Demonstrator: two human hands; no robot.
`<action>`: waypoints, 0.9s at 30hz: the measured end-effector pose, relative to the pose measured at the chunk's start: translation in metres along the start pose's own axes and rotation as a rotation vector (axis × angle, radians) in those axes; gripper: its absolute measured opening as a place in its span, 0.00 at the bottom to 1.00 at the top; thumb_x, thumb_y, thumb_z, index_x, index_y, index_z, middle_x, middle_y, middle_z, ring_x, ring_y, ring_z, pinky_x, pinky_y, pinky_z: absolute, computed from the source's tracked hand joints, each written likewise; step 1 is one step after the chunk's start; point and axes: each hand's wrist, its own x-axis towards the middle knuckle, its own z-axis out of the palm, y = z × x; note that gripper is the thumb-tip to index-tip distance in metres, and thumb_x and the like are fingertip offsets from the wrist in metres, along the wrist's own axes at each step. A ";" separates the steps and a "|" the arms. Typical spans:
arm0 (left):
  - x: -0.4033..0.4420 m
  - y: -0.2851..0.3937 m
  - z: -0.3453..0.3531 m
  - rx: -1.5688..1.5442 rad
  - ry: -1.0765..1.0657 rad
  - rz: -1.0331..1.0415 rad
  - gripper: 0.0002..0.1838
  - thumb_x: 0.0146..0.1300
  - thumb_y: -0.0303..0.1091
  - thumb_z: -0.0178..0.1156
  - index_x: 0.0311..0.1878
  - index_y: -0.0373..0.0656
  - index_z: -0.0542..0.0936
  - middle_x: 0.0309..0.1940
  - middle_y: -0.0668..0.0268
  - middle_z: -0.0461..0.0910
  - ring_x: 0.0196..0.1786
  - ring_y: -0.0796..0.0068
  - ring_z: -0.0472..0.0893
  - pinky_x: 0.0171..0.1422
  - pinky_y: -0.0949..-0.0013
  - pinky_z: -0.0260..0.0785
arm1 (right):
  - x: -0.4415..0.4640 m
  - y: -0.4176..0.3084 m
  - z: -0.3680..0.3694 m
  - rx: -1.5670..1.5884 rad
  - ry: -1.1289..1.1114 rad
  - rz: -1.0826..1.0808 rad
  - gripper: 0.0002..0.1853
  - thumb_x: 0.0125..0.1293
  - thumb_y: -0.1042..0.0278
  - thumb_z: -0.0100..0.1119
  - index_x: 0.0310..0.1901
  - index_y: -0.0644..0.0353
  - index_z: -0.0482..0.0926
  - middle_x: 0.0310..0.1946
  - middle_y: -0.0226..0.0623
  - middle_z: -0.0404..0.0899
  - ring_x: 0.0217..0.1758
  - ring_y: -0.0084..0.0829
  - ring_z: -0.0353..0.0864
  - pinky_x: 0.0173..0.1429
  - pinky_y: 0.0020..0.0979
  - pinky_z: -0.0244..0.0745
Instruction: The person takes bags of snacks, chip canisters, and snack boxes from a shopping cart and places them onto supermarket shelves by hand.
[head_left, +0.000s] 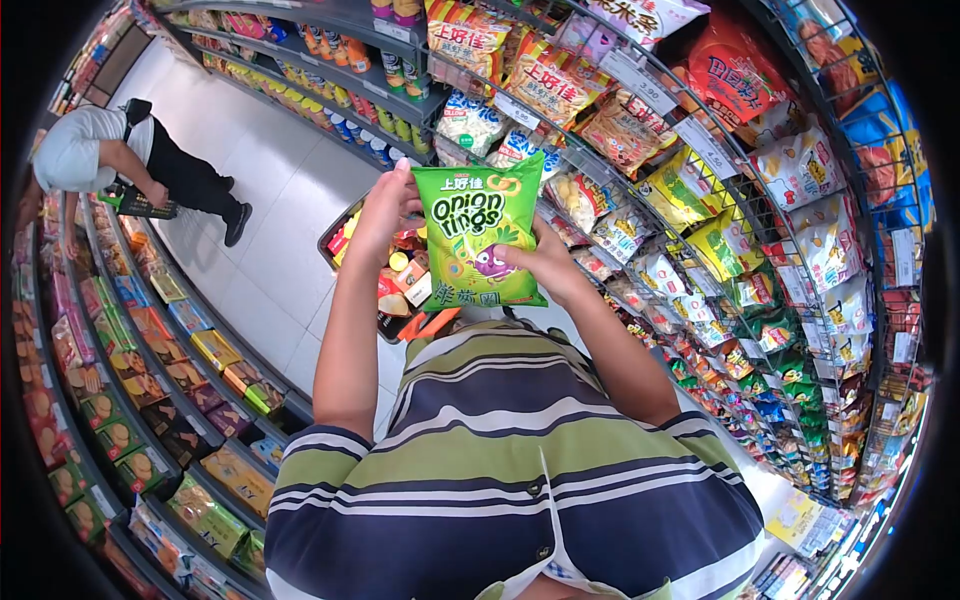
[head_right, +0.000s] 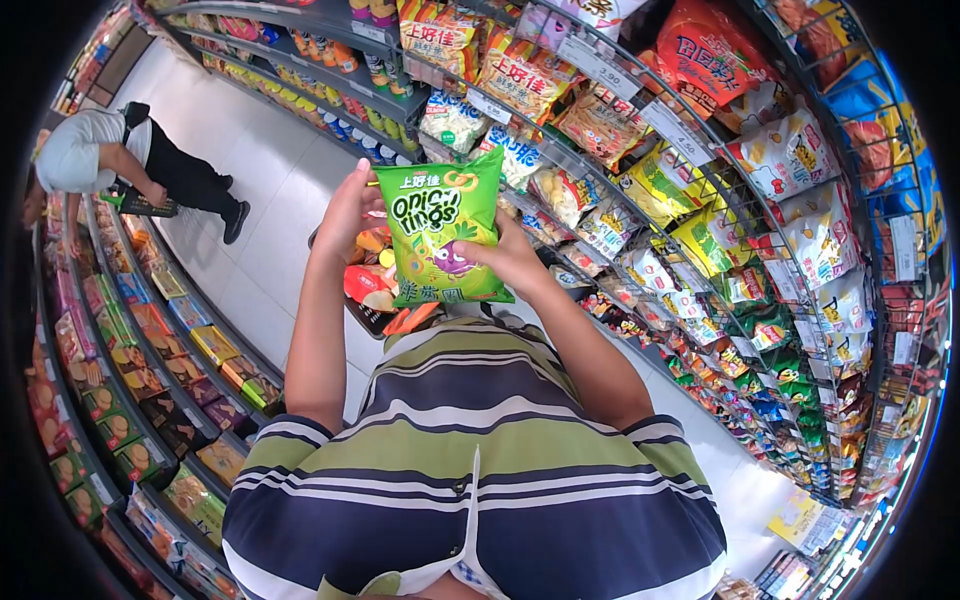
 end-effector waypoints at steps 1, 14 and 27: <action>-0.004 -0.002 0.011 -0.027 -0.016 0.031 0.35 0.77 0.66 0.50 0.66 0.42 0.73 0.56 0.58 0.83 0.55 0.70 0.83 0.57 0.63 0.76 | 0.000 0.004 -0.005 0.051 0.004 0.018 0.46 0.60 0.65 0.80 0.75 0.70 0.63 0.65 0.45 0.80 0.65 0.34 0.82 0.71 0.36 0.75; 0.009 -0.031 0.058 -0.101 -0.182 0.046 0.27 0.73 0.50 0.66 0.64 0.39 0.77 0.54 0.62 0.86 0.51 0.73 0.87 0.54 0.66 0.80 | -0.028 0.001 -0.024 0.173 -0.023 0.056 0.45 0.61 0.62 0.79 0.74 0.70 0.64 0.64 0.45 0.80 0.65 0.34 0.81 0.72 0.35 0.73; -0.002 -0.027 0.067 -0.225 -0.123 0.051 0.23 0.79 0.50 0.59 0.60 0.37 0.80 0.52 0.63 0.87 0.51 0.77 0.84 0.59 0.70 0.75 | -0.031 0.001 -0.026 0.138 -0.017 0.061 0.49 0.59 0.59 0.81 0.76 0.68 0.62 0.67 0.45 0.78 0.68 0.35 0.79 0.75 0.37 0.70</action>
